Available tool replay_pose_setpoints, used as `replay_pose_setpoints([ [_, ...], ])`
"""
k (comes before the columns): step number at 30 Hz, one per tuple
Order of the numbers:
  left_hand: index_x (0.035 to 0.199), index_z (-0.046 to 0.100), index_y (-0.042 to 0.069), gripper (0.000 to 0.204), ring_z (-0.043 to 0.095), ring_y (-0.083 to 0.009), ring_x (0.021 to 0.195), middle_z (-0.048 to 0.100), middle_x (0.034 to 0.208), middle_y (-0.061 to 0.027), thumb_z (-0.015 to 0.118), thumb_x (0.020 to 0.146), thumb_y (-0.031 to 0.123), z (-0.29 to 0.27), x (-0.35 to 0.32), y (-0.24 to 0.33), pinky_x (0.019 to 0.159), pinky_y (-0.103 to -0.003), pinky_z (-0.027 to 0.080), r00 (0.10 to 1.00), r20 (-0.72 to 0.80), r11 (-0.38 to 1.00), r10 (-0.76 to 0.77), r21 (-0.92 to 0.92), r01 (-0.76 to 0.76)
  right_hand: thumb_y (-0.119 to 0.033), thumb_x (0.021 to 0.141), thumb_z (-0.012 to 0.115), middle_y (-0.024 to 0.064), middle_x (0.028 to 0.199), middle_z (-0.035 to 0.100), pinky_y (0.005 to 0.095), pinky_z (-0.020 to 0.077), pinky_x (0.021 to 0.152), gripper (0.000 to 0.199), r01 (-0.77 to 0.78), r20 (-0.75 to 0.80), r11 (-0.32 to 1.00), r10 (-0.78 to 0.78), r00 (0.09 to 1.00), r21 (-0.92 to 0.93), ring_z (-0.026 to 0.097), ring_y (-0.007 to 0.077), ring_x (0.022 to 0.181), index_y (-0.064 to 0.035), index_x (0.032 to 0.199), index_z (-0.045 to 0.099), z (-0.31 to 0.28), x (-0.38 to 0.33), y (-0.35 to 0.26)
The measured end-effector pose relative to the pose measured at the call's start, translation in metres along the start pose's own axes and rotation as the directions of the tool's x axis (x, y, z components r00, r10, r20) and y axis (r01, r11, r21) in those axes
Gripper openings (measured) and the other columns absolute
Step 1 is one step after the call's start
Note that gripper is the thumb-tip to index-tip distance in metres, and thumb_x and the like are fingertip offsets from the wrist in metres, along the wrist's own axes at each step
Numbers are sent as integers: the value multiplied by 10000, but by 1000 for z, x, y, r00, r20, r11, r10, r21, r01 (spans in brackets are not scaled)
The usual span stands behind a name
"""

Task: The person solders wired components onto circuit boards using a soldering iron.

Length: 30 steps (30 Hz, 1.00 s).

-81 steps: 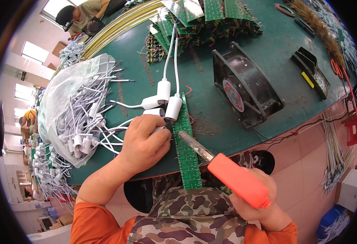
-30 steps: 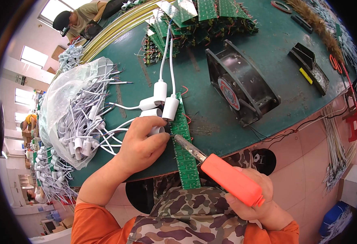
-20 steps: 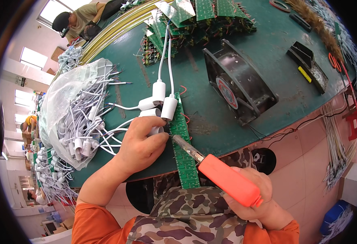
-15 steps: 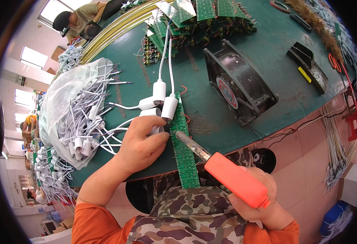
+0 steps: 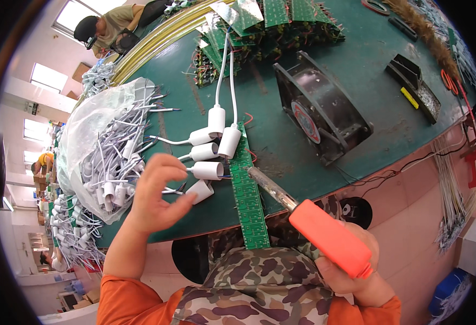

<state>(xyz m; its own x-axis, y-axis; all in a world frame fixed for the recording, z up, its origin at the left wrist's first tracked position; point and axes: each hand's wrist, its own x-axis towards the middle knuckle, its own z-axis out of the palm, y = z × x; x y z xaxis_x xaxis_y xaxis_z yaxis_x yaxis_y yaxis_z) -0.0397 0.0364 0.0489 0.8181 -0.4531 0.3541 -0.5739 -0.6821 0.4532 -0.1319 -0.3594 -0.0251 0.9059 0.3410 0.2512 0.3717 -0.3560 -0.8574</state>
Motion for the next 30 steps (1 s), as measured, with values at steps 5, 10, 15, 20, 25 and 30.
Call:
replay_pose_setpoints([
  [5,1114,618,59,483,645,-360,962,633,1101,-151,887,729,173,18,-12,12,803,-434,542,985,146,976,-88,209,56,-208,866,753,141,1181,671,442,568,864,417,-11,-31,998,13,999,64,701,339,998,-15,1221,650,4,1,1],
  [10,1113,631,54,388,658,-340,906,635,1087,-142,807,767,64,7,-9,17,757,-411,554,966,227,987,-126,121,101,-221,873,757,148,1182,671,439,573,842,418,24,-22,1000,-24,999,-1,705,338,979,-11,1218,651,0,-3,3],
  [15,1031,643,54,315,642,-258,743,606,972,-114,775,749,9,15,-9,21,616,-355,526,993,86,997,-75,14,74,-234,874,764,151,1189,669,436,574,840,429,22,-37,1000,-23,999,-8,705,342,977,-8,1221,651,3,-3,1],
  [20,977,622,59,315,619,-252,699,598,913,-105,781,712,-7,29,-4,17,579,-363,500,999,17,995,29,92,-30,-227,877,762,149,1199,666,431,572,846,430,14,-29,1000,-14,999,12,703,339,982,-6,1227,650,0,-4,1],
  [25,948,618,57,322,609,-285,703,612,880,-102,774,677,-16,45,1,24,589,-378,494,984,-133,977,121,190,-95,-222,876,764,151,1195,668,428,572,848,427,8,-27,999,-6,1000,44,703,333,986,0,1223,651,0,-2,0],
  [30,924,623,65,322,616,-283,744,622,892,-75,749,644,-32,54,-1,25,682,-388,464,965,-170,952,198,267,-148,-221,871,769,153,1191,671,430,574,848,426,-8,-22,999,9,1000,47,704,333,985,-1,1218,654,-1,-3,1],
])
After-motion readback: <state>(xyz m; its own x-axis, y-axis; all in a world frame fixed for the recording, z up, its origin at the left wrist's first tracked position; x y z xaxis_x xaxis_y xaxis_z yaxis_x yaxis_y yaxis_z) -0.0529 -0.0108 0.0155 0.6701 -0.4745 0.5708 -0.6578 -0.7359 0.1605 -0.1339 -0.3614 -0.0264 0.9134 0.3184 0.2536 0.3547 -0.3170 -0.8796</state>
